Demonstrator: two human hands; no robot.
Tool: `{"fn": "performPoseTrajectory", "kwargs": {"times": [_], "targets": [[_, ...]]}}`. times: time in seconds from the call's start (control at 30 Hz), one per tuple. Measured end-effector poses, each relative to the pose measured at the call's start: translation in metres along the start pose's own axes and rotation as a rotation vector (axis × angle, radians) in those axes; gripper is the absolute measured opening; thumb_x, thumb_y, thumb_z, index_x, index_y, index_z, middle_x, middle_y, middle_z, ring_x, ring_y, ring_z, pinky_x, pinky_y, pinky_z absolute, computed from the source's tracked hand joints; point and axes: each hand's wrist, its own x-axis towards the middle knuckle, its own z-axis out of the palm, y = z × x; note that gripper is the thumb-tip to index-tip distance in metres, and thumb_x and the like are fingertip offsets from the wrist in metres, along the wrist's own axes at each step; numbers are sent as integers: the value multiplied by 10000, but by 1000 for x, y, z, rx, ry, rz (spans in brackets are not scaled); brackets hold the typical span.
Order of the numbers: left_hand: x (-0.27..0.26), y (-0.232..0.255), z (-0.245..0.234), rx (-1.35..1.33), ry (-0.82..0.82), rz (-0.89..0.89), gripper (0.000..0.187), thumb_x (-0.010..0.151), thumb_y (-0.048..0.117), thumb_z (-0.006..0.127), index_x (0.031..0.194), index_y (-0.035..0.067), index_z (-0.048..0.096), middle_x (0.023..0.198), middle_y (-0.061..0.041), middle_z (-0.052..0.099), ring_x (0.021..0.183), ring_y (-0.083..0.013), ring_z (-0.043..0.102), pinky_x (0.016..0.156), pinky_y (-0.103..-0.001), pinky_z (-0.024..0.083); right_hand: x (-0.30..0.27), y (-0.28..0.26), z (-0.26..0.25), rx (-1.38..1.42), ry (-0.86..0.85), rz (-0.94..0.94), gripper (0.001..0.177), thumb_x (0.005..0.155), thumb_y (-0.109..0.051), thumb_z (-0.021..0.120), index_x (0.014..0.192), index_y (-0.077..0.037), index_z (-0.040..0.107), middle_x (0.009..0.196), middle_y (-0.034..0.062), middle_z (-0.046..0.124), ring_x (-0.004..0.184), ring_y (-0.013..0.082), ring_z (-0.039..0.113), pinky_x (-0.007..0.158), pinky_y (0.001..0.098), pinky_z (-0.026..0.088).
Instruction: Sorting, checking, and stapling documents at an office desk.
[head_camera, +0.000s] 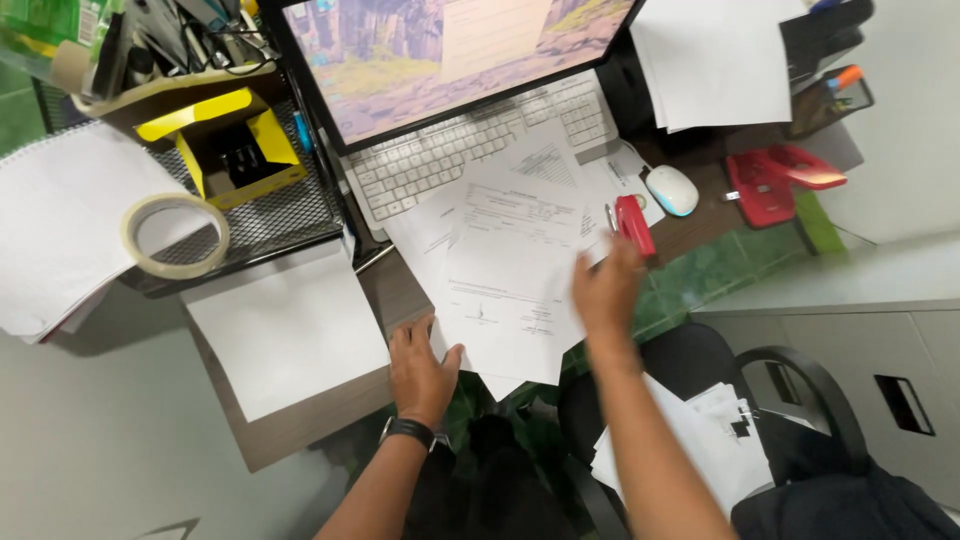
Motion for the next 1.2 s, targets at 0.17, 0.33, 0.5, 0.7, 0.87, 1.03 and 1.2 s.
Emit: {"fn": "performPoseTrajectory", "kwargs": {"times": [0.17, 0.33, 0.5, 0.7, 0.87, 1.03, 1.2], "targets": [[4, -4, 17, 16, 31, -109, 372, 761, 209, 836, 1067, 118, 644, 1123, -106, 594, 1119, -348, 569, 916, -472, 497, -67, -126, 23, 520, -692, 441, 432, 852, -319, 744, 1180, -49, 665, 1174, 128, 662, 1042, 251, 664, 861, 368, 565], [3, 0, 24, 19, 86, -82, 178, 807, 191, 803, 950, 186, 697, 1046, -57, 626, 1044, -312, 617, 879, -460, 518, -54, -133, 26, 428, -783, 532, 483, 823, -396, 797, 1112, -23, 693, 1068, 133, 690, 934, 234, 683, 811, 335, 565], [-9, 12, 13, 72, 113, 87, 259, 712, 183, 839, 952, 186, 743, 1041, -123, 622, 1022, -347, 600, 860, -474, 494, -44, -112, 49, 482, -929, 592, 381, 821, -344, 751, 1025, -23, 741, 918, 92, 751, 806, 180, 705, 750, 308, 573], [8, 15, 4, -168, 118, 76, 320, 812, 274, 828, 1057, 105, 710, 1094, -131, 660, 1045, -295, 622, 905, -414, 515, -49, -87, 58, 866, -955, 870, 198, 852, -178, 666, 980, -31, 707, 829, 32, 668, 708, 144, 609, 654, 319, 518], [61, 31, 5, -230, -50, -173, 441, 865, 260, 737, 1267, 101, 652, 1168, -94, 694, 1001, -227, 700, 868, -357, 564, -41, -64, 43, 1029, -1007, 981, 134, 906, -182, 659, 857, -60, 633, 780, -28, 563, 738, 72, 491, 683, 249, 435], [100, 54, 14, -180, -123, -181, 369, 866, 253, 724, 1213, 125, 706, 1096, -93, 742, 965, -230, 723, 827, -353, 573, -37, -54, 35, 1174, -1077, 844, 137, 931, -171, 634, 843, -66, 619, 779, -37, 558, 736, 73, 492, 695, 256, 456], [116, 66, 24, -221, -64, -233, 281, 905, 291, 686, 1110, 112, 754, 959, -88, 761, 819, -229, 724, 753, -349, 565, -23, -53, 17, 1005, -1066, 673, 112, 910, -161, 641, 914, -56, 679, 754, -34, 559, 697, 77, 475, 649, 258, 438]]}}
